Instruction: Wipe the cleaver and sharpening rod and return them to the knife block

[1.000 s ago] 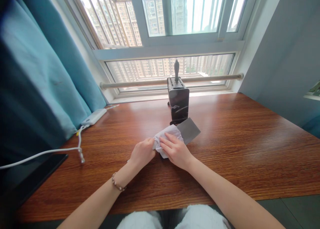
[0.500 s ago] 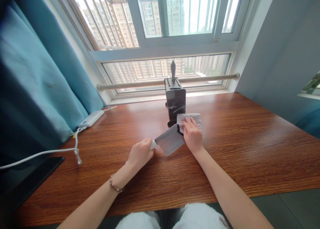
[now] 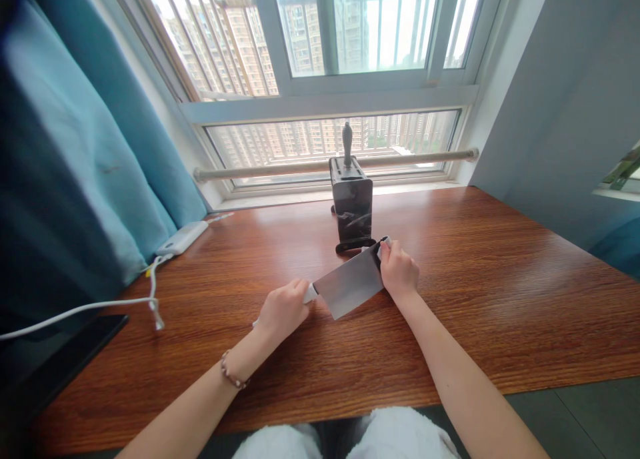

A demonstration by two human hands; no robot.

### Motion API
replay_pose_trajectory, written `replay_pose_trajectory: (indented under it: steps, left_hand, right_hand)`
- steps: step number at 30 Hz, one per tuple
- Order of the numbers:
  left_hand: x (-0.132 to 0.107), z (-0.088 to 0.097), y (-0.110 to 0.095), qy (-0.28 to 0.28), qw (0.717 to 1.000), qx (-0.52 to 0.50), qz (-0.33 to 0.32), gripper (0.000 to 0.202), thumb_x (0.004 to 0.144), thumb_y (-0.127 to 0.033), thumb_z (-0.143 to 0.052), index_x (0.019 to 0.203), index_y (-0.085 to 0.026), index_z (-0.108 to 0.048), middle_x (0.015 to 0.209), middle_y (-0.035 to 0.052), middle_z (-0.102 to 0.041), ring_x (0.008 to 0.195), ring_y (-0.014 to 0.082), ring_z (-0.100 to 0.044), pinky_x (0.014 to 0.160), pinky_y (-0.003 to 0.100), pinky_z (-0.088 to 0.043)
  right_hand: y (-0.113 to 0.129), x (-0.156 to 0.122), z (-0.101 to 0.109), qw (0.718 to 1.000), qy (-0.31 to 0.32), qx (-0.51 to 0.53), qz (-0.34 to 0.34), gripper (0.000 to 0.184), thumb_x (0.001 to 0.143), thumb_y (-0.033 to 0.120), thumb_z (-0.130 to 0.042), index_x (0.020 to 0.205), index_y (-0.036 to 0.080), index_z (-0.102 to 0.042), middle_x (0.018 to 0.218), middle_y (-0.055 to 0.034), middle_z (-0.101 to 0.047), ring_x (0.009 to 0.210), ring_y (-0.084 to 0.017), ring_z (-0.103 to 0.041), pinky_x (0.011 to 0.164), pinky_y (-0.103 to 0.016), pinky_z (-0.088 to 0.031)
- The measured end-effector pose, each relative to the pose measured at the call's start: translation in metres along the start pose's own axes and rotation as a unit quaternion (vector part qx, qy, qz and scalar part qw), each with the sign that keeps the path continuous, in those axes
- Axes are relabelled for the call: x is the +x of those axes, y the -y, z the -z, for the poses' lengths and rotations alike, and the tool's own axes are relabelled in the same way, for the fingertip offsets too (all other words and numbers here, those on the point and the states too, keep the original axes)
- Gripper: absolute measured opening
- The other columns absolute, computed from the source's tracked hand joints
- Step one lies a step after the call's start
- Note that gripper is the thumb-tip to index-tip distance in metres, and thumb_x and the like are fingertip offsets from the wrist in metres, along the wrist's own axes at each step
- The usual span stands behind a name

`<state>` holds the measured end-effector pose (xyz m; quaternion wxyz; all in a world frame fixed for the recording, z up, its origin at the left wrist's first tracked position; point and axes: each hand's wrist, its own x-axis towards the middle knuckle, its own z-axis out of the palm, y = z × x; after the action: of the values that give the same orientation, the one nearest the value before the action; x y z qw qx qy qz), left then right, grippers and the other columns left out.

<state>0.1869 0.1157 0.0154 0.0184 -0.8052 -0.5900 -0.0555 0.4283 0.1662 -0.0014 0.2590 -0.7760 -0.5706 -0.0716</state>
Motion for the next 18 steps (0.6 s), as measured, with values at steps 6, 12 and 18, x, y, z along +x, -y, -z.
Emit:
replay_pose_trajectory:
  steps: [6, 12, 18]
  left_hand:
    - [0.0, -0.005, 0.002, -0.017, 1.0, 0.013, -0.018, 0.012, 0.075, -0.011, -0.038, 0.079, -0.016, -0.048, 0.08, 0.0041, -0.055, 0.074, 0.0188, -0.056, 0.059, 0.027, -0.038]
    - [-0.001, -0.011, -0.002, -0.019, 0.999, -0.007, -0.026, 0.009, 0.079, -0.015, -0.038, 0.079, -0.016, -0.047, 0.081, 0.0044, -0.054, 0.075, 0.0179, -0.055, 0.06, 0.026, -0.037]
    - [-0.003, -0.012, -0.006, -0.024, 0.999, -0.014, -0.017, 0.008, 0.079, -0.017, -0.039, 0.079, -0.017, -0.047, 0.08, 0.0033, -0.055, 0.073, 0.0173, -0.055, 0.057, 0.027, -0.034]
  right_hand:
    - [0.001, -0.001, 0.001, 0.999, 0.0, -0.02, 0.042, 0.039, 0.089, 0.046, -0.029, 0.094, 0.013, -0.049, 0.075, -0.0099, -0.063, 0.06, -0.021, -0.057, 0.051, -0.026, -0.024]
    - [-0.008, 0.007, -0.002, 0.999, 0.011, 0.025, -0.03, 0.046, 0.09, 0.045, -0.021, 0.087, 0.014, -0.055, 0.066, -0.0102, -0.061, 0.059, -0.02, -0.055, 0.052, -0.027, -0.023]
    - [-0.019, 0.019, -0.008, 0.984, -0.047, 0.162, -0.051, 0.051, 0.089, 0.044, -0.02, 0.07, 0.014, -0.057, 0.065, -0.0095, -0.059, 0.057, -0.017, -0.049, 0.053, -0.026, -0.024]
